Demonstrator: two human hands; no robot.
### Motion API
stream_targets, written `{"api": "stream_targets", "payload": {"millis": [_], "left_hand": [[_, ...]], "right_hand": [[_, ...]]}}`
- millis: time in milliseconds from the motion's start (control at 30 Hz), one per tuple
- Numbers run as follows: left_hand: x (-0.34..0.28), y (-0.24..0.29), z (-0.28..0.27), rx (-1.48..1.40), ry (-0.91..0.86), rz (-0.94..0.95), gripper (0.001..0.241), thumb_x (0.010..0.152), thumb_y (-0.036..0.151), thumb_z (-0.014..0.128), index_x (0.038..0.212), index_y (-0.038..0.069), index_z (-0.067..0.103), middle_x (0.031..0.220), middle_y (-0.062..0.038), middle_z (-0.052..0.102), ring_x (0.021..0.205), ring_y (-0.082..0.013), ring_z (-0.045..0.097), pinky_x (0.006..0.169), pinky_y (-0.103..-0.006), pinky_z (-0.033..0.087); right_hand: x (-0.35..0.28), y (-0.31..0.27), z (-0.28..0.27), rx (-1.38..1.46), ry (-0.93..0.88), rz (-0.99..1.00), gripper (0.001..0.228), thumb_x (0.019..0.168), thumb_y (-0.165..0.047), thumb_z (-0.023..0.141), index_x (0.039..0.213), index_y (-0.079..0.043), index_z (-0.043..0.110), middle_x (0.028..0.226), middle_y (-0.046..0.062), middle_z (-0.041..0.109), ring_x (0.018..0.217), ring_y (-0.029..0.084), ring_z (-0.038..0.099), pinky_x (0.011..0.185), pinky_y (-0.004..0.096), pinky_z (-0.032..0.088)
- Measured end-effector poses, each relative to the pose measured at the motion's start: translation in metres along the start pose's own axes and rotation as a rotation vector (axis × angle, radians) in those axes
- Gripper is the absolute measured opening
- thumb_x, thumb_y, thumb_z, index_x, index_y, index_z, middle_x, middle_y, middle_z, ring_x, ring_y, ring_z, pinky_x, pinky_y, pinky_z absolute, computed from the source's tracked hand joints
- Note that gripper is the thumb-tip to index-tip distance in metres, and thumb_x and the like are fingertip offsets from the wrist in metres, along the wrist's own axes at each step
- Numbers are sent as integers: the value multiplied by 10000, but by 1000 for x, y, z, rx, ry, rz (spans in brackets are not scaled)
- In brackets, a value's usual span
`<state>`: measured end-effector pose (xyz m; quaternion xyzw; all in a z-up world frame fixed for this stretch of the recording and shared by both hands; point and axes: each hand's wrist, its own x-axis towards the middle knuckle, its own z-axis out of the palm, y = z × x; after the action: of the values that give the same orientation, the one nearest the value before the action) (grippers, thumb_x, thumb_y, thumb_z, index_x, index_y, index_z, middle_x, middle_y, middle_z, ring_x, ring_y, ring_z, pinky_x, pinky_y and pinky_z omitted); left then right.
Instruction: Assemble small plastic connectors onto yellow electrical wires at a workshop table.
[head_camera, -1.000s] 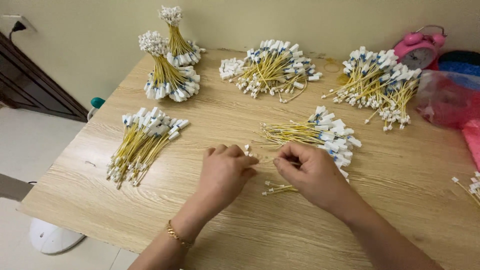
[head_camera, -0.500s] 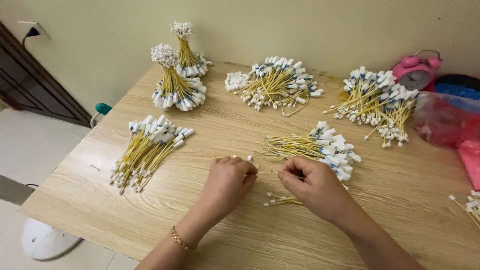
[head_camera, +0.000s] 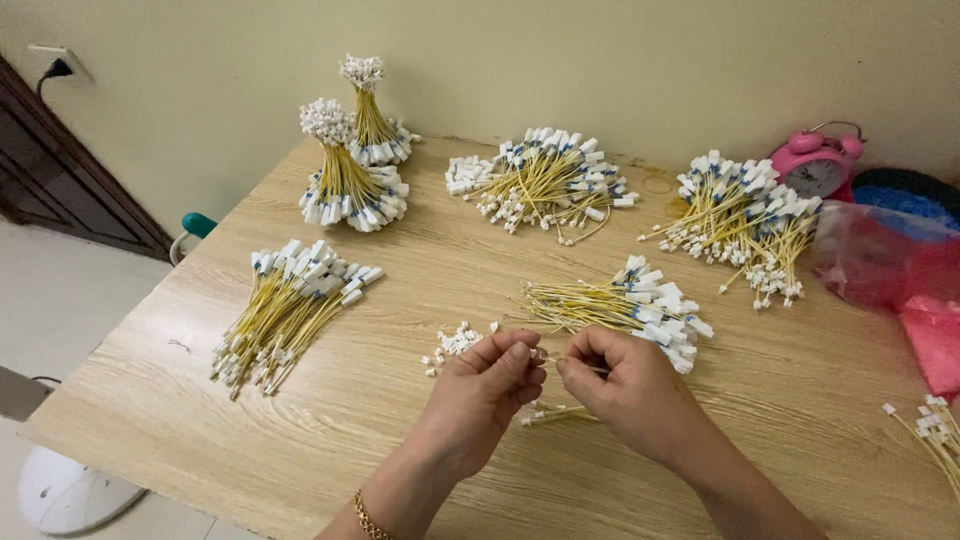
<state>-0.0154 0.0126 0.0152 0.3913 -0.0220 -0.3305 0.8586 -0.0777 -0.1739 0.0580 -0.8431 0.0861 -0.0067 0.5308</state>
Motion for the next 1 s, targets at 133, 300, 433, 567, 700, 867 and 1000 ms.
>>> {"api": "stream_targets", "payload": {"millis": [133,300,433,567,700,867,1000], "left_hand": [[2,-2,0,-12,-11,-8,221,980,112,627,1169,14,685,970,-79,715,857,-174,668,818,-331,570],[0,-3,1,-44,21,-43,224,969,99,638,1169,7,678,975,-95,717,866,-186,679,835,-342,582],[3,-6,-2,-33,26,-38,219,964,87,642,1163,5,682,973,-100,716,861,-189,680,827,-341,581],[5,-10,-6,41,11,19,189,956,68,656,1127,0,699,961,-93,720,854,-180,680,821,-330,582],[3,-9,-4,215,-12,123,154,954,61,678,1082,-14,721,938,-83,732,854,-155,684,818,-306,580],[2,-8,1,292,16,123,132,949,59,674,1050,-12,720,928,-71,745,843,-140,693,804,-290,589],[5,-15,-1,312,46,107,117,948,51,671,1035,-10,719,897,-73,747,810,-141,692,765,-285,587]], "right_hand": [[0,-1,1,34,12,-14,155,885,-186,694,863,-34,712,711,-23,654,635,57,538,555,262,478],[-4,-12,0,-13,9,-1,159,882,-189,683,864,-33,709,709,-9,675,634,65,567,563,269,497],[-2,-7,1,-49,30,-31,155,875,-188,689,872,-33,701,716,-6,684,650,64,592,580,269,529],[-6,-16,1,-26,41,-23,152,872,-180,698,848,-30,704,702,14,698,643,79,605,582,286,528],[-10,-25,0,-112,56,-58,160,850,-182,719,816,-27,698,693,23,740,642,82,681,592,287,570],[-9,-24,0,-145,54,-78,156,862,-187,709,840,-32,704,723,25,752,654,91,696,606,286,579],[-9,-25,1,-121,61,5,163,883,-188,692,855,-29,709,723,48,748,647,116,659,588,318,546]]}}
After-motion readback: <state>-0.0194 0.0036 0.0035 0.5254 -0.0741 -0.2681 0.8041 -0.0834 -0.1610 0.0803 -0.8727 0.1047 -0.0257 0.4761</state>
